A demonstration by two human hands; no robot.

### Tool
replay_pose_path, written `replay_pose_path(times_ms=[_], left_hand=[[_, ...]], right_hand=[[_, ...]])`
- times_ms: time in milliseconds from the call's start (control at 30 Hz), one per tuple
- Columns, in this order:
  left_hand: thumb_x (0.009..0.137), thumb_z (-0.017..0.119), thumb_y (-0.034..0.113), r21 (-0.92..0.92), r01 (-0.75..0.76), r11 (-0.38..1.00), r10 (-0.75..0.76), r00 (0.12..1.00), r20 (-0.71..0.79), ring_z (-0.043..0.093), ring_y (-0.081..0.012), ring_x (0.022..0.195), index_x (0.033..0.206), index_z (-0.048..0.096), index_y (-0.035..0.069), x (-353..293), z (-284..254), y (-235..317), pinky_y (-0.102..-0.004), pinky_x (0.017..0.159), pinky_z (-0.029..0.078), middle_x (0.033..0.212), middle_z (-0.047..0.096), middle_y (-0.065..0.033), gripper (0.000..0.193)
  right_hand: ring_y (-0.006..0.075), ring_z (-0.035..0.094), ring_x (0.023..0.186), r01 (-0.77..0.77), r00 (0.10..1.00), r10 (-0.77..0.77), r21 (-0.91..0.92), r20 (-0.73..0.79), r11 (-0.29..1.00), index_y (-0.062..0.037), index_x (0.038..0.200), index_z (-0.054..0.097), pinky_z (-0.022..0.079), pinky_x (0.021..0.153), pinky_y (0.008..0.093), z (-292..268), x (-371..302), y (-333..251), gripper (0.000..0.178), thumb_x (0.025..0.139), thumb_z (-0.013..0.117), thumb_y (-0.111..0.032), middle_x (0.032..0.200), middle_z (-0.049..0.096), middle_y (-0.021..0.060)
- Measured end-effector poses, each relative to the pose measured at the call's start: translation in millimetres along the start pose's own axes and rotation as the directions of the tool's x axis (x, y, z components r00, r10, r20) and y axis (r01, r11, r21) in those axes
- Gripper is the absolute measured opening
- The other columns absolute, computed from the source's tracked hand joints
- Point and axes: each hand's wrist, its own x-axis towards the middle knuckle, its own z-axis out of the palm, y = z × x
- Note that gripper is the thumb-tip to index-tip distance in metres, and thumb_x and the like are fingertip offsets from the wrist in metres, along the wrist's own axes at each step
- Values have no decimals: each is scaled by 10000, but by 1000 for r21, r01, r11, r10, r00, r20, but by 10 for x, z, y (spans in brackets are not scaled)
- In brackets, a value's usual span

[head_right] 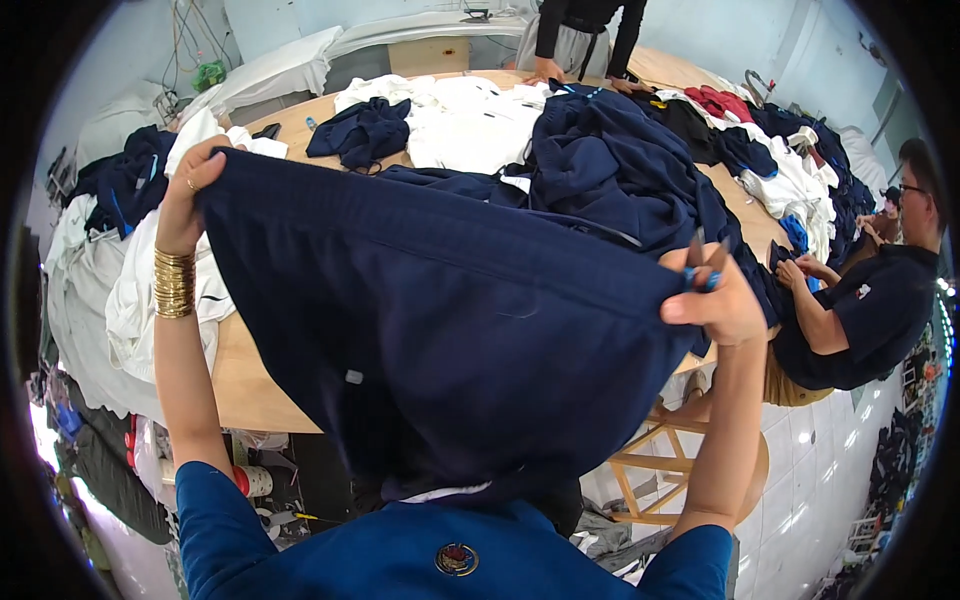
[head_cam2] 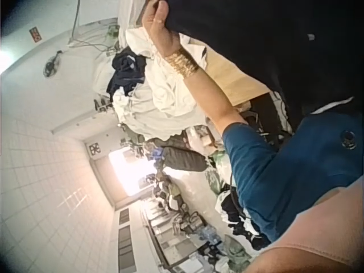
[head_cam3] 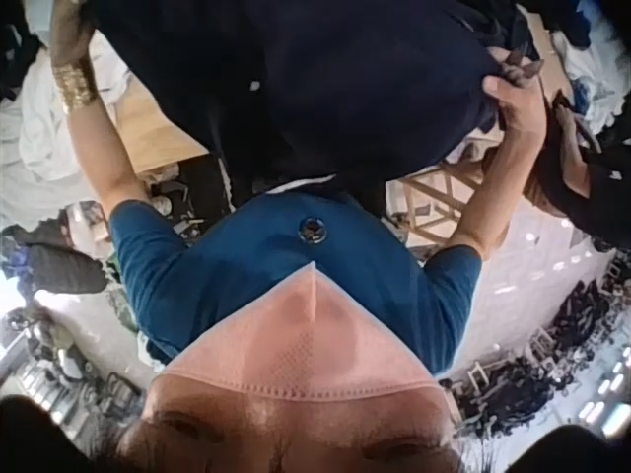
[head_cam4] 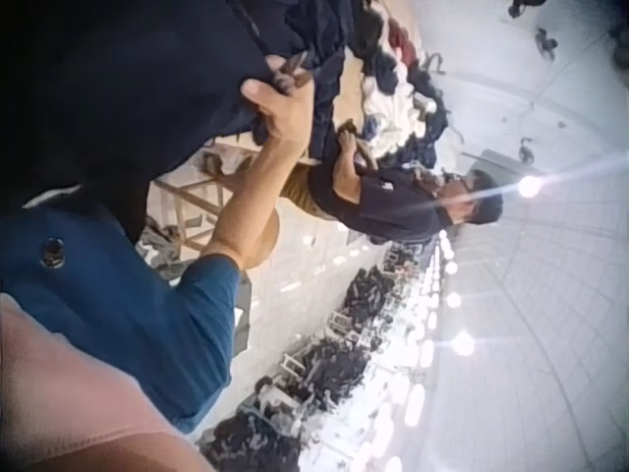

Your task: Trimming excess threads from garments using thread nippers at a factory workbench.

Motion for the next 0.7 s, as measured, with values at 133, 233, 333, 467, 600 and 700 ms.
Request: replay_pose_path(times_ms=[133, 233, 333, 467, 600, 700], left_hand=[[884, 582, 189, -7, 21, 1000, -20, 983, 182, 541, -36, 707, 893, 595, 23, 218, 210, -86, -170, 671, 421, 798, 612, 16, 167], [881, 584, 187, -7, 56, 998, -54, 981, 188, 550, -42, 726, 901, 595, 22, 326, 350, -140, -178, 680, 427, 811, 613, 13, 167], [884, 581, 180, 5, 71, 997, -71, 988, 139, 556, -47, 760, 938, 600, 27, 377, 489, -210, -186, 689, 431, 837, 607, 20, 163], [881, 601, 229, 293, 223, 930, -284, 941, 184, 542, -48, 758, 911, 629, 44, 554, 738, -700, -188, 687, 411, 815, 593, 29, 190], [801, 680, 189, 630, 59, 774, -289, 918, 270, 566, -163, 898, 996, 621, 50, 517, 1201, -1973, -300, 799, 455, 959, 593, -66, 247], [732, 679, 95, 786, -239, 570, 124, 971, 205, 531, -304, 987, 1030, 622, 119, 205, 1792, -2206, -401, 886, 428, 1067, 565, -79, 304]], right_hand=[[-1, 454, 601, 12, 995, -15, -36, -103, 999, -23, 821, 586, 335, 564, 143, -304, -75, -85, 383, 537, 823, -125, 693, 522, -66], [-57, 424, 632, 30, 979, -32, -16, -201, 999, -43, 942, 548, 300, 554, 88, -494, -96, -25, 472, 552, 810, -87, 816, 518, -72], [54, 516, 625, 21, 982, -50, -158, -183, 987, 4, 817, 582, 381, 568, 179, -533, -116, -56, 389, 571, 790, -213, 695, 565, -16], [40, 491, 688, -167, 978, 96, -410, -187, 897, -62, 890, 596, 369, 559, 200, -460, 168, 226, 315, 670, 784, -185, 831, 564, -29], [248, 605, 772, 32, 969, -214, -797, -122, 603, -42, 911, 616, 460, 685, 343, -497, 461, 1347, 228, 735, 698, -162, 828, 588, 68], [317, 602, 814, -91, 916, -268, -807, -297, 583, -54, 919, 624, 473, 712, 367, -333, 277, 1681, 193, 753, 674, -139, 875, 589, 99]])
